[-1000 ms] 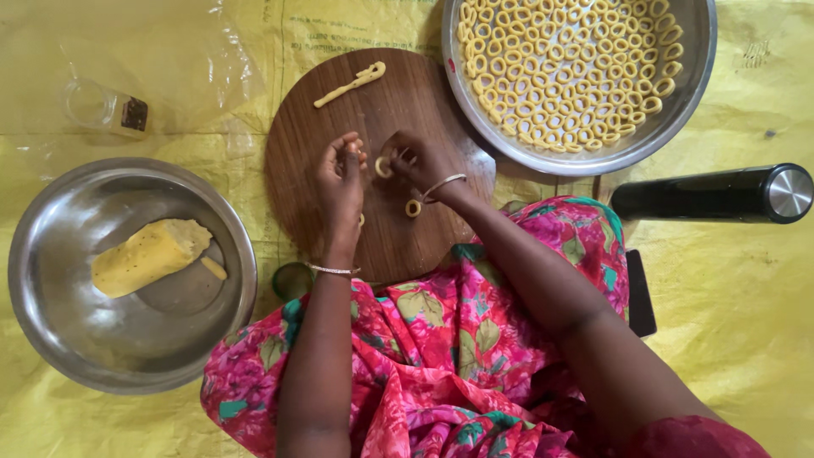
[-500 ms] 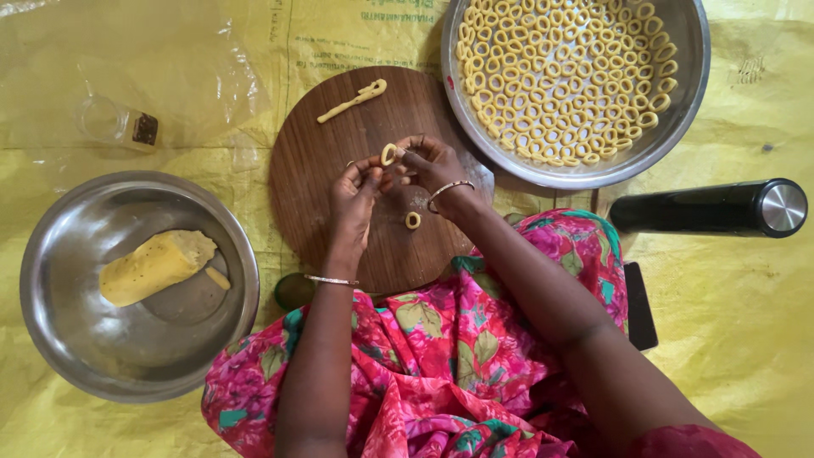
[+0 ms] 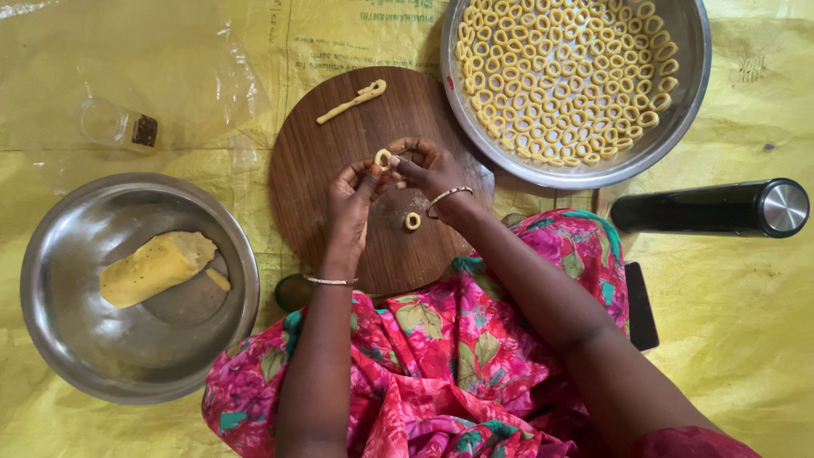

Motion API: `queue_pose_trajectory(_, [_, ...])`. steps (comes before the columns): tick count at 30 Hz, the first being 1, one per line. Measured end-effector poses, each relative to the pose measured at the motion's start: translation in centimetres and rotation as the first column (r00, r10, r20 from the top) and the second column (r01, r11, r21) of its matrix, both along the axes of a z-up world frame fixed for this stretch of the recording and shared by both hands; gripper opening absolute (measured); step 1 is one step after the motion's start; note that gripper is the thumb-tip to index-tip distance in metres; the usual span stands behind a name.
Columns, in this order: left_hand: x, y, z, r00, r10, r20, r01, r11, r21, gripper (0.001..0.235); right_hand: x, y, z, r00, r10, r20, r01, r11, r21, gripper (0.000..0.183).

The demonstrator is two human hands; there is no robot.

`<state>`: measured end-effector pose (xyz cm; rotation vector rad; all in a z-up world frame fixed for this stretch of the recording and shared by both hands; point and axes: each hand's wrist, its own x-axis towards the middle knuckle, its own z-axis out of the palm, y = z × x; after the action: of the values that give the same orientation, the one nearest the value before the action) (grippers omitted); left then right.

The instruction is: The person rolls small pieces of dough into thin ropes on a wooden board, then joins the ends to form rings. The finished rings are placed into a large metal tray. The person repeats this process continuously.

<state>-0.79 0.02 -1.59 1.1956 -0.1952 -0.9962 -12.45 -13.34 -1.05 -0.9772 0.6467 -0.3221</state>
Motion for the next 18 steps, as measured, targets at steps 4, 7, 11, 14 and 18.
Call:
queue_pose_trajectory(4, [0.2, 0.14, -0.4, 1.0, 0.022, -0.01, -0.022, 1.0, 0.011, 0.03, 0.07, 0.19, -0.18, 0.999, 0.036, -0.02, -0.038, 0.99, -0.137, 0.026])
queue_pose_trajectory(7, [0.28, 0.09, -0.68, 0.999, 0.051, 0.006, -0.051, 0.997, 0.063, 0.029, 0.09, 0.28, -0.34, 0.999, 0.023, -0.034, -0.028, 0.984, -0.175, 0.024])
queue_pose_trajectory(11, [0.22, 0.04, -0.75, 0.993, 0.098, 0.061, -0.102, 0.992, 0.073, 0.027, -0.02, 0.47, -0.18, 1.0, 0.008, -0.023, -0.013, 0.978, -0.207, 0.024])
queue_pose_trajectory(14, [-0.01, 0.04, -0.53, 0.987, 0.1, 0.127, -0.114, 0.987, 0.111, 0.027, 0.15, 0.48, 0.1, 0.998, -0.005, -0.055, -0.01, 0.964, -0.265, 0.026])
queue_pose_trajectory(18, [-0.35, -0.16, -0.22, 0.951, -0.032, 0.306, -0.012, 0.99, 0.141, 0.033, 0.37, 0.13, 0.17, 0.997, -0.041, -0.062, 0.02, 0.949, -0.315, 0.026])
